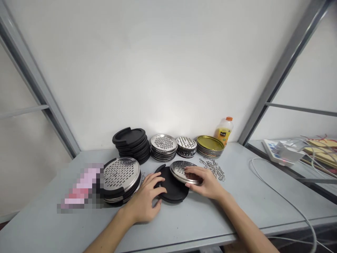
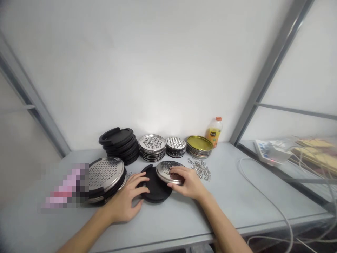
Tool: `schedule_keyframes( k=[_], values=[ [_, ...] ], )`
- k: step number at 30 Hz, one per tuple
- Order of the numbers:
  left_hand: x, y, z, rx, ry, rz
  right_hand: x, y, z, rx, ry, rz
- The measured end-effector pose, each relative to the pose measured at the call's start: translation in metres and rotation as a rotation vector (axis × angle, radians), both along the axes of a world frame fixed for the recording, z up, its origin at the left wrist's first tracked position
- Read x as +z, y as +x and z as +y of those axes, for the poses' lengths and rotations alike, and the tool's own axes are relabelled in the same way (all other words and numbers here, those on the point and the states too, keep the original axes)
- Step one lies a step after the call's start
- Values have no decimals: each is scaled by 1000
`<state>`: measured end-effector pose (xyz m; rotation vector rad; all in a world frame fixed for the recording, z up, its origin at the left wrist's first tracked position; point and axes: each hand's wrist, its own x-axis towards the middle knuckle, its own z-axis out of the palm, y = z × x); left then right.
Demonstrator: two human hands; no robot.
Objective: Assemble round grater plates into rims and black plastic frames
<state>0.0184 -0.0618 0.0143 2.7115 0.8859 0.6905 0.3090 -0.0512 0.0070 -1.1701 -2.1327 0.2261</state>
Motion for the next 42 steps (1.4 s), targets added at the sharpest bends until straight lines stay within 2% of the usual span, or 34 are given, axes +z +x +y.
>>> schedule_keyframes(
  k=[4, 9, 10, 12, 14, 16, 20, 25, 32, 36, 42],
  values=[
    [-3, -1, 1, 52, -30, 14, 3, -5, -1, 97, -30, -65],
    [0, 6, 6, 106, 42, 32, 3, -9, 0, 161, -50, -13],
    [1, 8, 8, 99, 59, 47, 0, -8, 2, 135, -35, 8],
    [2, 15, 11, 70, 76, 83, -9, -5, 8, -48, 27, 75],
    [2, 21, 14, 22, 78, 119, -17, -1, 14, -218, 19, 101],
    [1, 25, 18, -39, 78, 148, -23, 2, 18, -265, -32, 75],
    [-4, 28, 23, -64, 81, 140, -24, 2, 19, -189, -137, 52],
    [-12, 24, 22, 22, 40, 36, -17, -1, 23, -148, -113, 73],
    [-22, 26, 21, 104, -12, -72, -1, 1, 60, -67, -231, -17],
    [-22, 23, 21, 106, -14, -72, -9, -2, 69, -98, -257, 92],
    [-17, 14, 25, 43, -73, -76, -20, -5, 65, -134, -221, 152]
  ],
)
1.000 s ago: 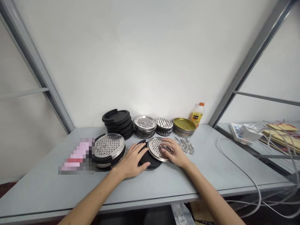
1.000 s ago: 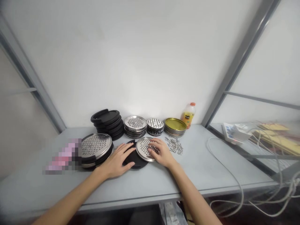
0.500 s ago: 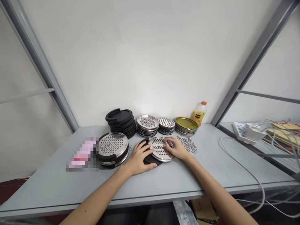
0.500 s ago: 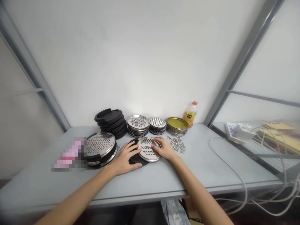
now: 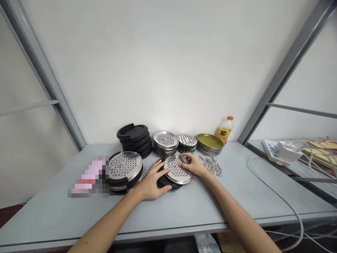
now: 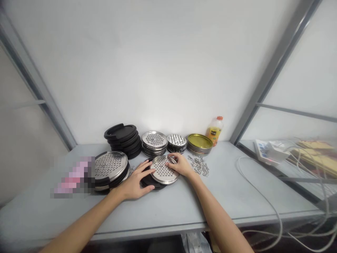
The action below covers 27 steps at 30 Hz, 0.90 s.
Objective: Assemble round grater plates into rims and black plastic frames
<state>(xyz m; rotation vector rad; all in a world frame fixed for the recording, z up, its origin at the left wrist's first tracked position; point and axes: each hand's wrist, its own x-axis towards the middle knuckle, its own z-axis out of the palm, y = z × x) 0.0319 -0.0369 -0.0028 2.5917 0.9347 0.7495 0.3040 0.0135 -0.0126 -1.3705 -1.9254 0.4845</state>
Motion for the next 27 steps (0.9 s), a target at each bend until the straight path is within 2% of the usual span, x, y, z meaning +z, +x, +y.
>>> schedule_keyframes(
  k=[5, 13, 18, 22, 27],
  values=[
    [1, -2, 2, -15, -37, 21, 3, -8, -4, 5, -3, -4],
    [-1, 0, 4, -5, -53, 34, 6, -26, -13, -5, 89, -49],
    [3, 3, 0, 45, -31, 53, 16, 0, -12, 205, -15, -94],
    [-2, 8, -4, 121, -30, 31, 24, 25, -13, 262, -194, -80],
    [-11, 8, -2, 181, -96, -8, 34, 27, -19, 370, -253, -103]
  ],
)
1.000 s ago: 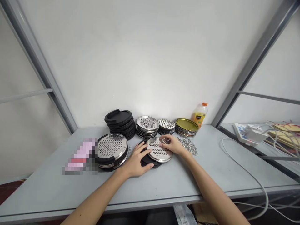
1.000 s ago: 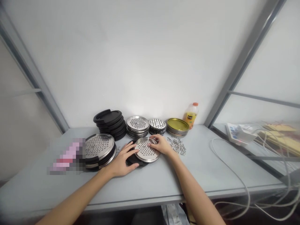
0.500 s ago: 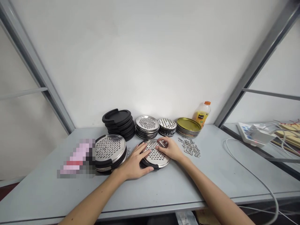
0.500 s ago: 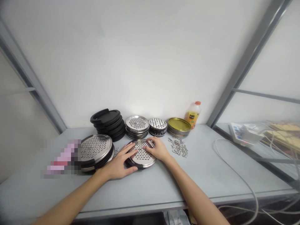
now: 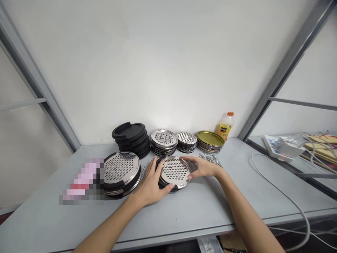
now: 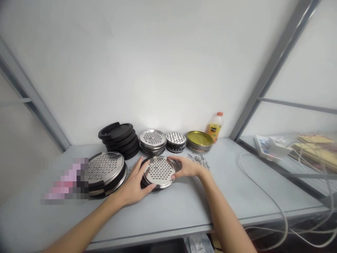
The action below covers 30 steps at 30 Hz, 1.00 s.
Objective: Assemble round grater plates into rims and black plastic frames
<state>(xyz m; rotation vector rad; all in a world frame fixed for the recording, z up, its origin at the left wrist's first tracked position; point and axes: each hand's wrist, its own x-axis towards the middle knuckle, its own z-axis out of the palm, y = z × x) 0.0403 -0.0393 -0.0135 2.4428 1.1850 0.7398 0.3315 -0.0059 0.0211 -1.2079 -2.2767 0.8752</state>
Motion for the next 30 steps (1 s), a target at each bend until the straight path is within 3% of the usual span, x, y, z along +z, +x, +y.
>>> schedule_keyframes(
  k=[13, 22, 30],
  values=[
    [9, -8, -1, -59, -116, -38, -6, -10, -2, -19, 49, -77],
    [6, -8, -1, -28, -142, -63, -5, -30, -5, 69, 4, 126],
    [15, -7, 0, 32, -188, -23, -13, -18, -2, -62, -46, -55]
  ],
)
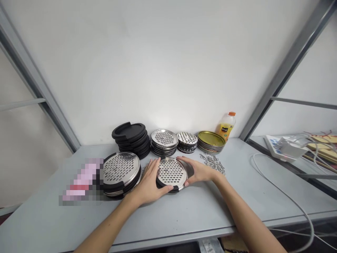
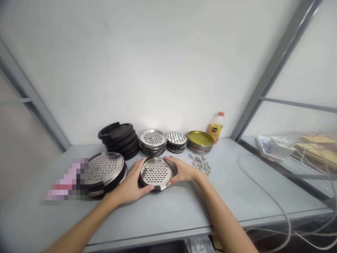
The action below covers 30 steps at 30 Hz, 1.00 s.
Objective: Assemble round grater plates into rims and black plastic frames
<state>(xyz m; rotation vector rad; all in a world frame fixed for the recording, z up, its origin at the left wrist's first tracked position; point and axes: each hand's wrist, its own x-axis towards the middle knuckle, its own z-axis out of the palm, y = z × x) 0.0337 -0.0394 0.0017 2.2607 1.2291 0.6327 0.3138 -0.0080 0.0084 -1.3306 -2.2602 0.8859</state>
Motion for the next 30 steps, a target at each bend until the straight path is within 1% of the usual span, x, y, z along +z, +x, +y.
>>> schedule_keyframes(
  k=[4, 7, 12, 20, 27, 28, 30],
  values=[
    [1, 0, 0, 22, -45, -18, 0, 9, 1, -50, -36, -54],
    [0, -2, 1, -10, -52, -27, 0, 10, 2, -19, -24, -68],
    [-2, 0, 0, -36, -12, -69, -1, 8, 5, 10, 17, -95],
    [-8, 2, -1, -6, 10, -105, -10, 10, 10, 45, 80, -83],
    [-6, 1, -2, 13, -9, -87, -3, 2, 5, 76, 76, -3],
    [-5, 1, -2, 13, -14, -79, -2, 1, 4, 65, 66, 12],
    [-2, 0, -3, 10, -27, -56, -1, 0, 2, 2, 36, 17]
  ],
)
